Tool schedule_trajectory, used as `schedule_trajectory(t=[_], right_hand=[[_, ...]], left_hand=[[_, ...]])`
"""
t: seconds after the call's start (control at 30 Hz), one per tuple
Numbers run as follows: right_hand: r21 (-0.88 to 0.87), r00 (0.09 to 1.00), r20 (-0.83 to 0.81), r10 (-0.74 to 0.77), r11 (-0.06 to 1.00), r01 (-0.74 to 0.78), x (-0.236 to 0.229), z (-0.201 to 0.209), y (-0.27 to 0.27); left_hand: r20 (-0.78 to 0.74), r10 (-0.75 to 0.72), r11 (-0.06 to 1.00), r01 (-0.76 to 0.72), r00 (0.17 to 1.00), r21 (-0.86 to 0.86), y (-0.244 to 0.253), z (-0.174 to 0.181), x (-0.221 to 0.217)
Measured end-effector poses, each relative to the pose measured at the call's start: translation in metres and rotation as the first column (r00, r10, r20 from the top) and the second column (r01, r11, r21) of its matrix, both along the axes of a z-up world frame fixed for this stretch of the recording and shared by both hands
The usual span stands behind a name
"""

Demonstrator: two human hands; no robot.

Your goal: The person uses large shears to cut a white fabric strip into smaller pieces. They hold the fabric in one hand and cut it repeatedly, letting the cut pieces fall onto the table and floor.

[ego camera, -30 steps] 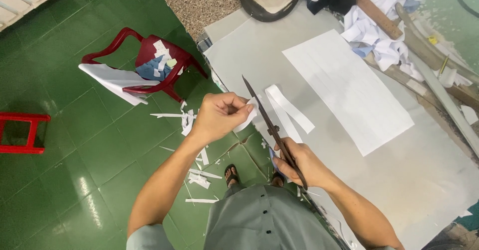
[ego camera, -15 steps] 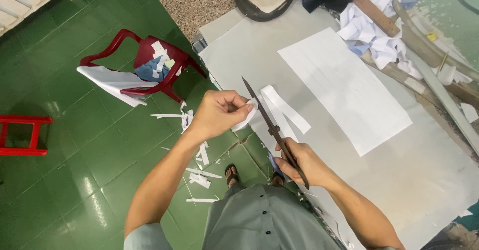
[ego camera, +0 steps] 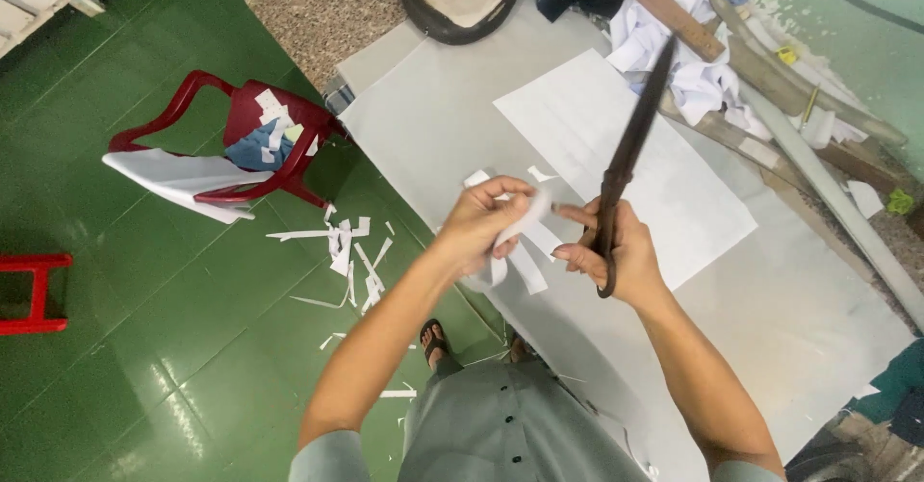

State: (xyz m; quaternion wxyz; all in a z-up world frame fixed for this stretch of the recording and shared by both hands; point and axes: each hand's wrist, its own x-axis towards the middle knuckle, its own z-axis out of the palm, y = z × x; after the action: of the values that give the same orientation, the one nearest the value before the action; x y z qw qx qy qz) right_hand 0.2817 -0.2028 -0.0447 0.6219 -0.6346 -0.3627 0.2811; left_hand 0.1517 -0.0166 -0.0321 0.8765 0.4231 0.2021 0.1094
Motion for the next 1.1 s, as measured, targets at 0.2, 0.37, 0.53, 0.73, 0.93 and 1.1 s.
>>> schedule_trajectory(t=[0.2, 0.37, 0.53, 0.73, 0.93, 1.1], right_hand=[[0.146, 0.996, -0.086, 0.01, 0.989, 0.003, 0.032, 0.001, 0.017], [-0.003, 0.988, -0.032, -0.152, 0.988, 0.152, 0.071, -0.022, 0.032], [-0.163, 0.971, 0.045, -0.233, 0.958, 0.237, 0.108, -0.026, 0.054], [-0.305, 0.962, 0.104, -0.251, 0.913, 0.271, 0.117, -0.017, 0.119], [-0.355, 0.959, 0.112, -0.259, 0.891, 0.282, 0.113, -0.02, 0.193], [-0.368, 0.919, 0.286, -0.272, 0.854, 0.367, 0.126, -0.003, 0.231]], left_hand=[[0.094, -0.051, 0.966, 0.073, 0.994, -0.248, -0.054, -0.057, 0.052], [-0.007, 0.116, 0.866, -0.098, 0.993, 0.49, -0.033, -0.153, 0.032], [-0.118, -0.121, -0.166, 0.097, 0.986, 0.981, 0.063, -0.217, -0.009], [-0.198, 0.174, -0.444, 0.257, 0.965, 0.858, 0.223, -0.232, 0.027], [-0.078, -0.139, 0.563, 0.144, 0.987, 0.814, 0.124, -0.178, 0.08], [-0.27, -0.058, 0.998, 0.057, 0.961, -0.011, -0.016, -0.191, 0.053]])
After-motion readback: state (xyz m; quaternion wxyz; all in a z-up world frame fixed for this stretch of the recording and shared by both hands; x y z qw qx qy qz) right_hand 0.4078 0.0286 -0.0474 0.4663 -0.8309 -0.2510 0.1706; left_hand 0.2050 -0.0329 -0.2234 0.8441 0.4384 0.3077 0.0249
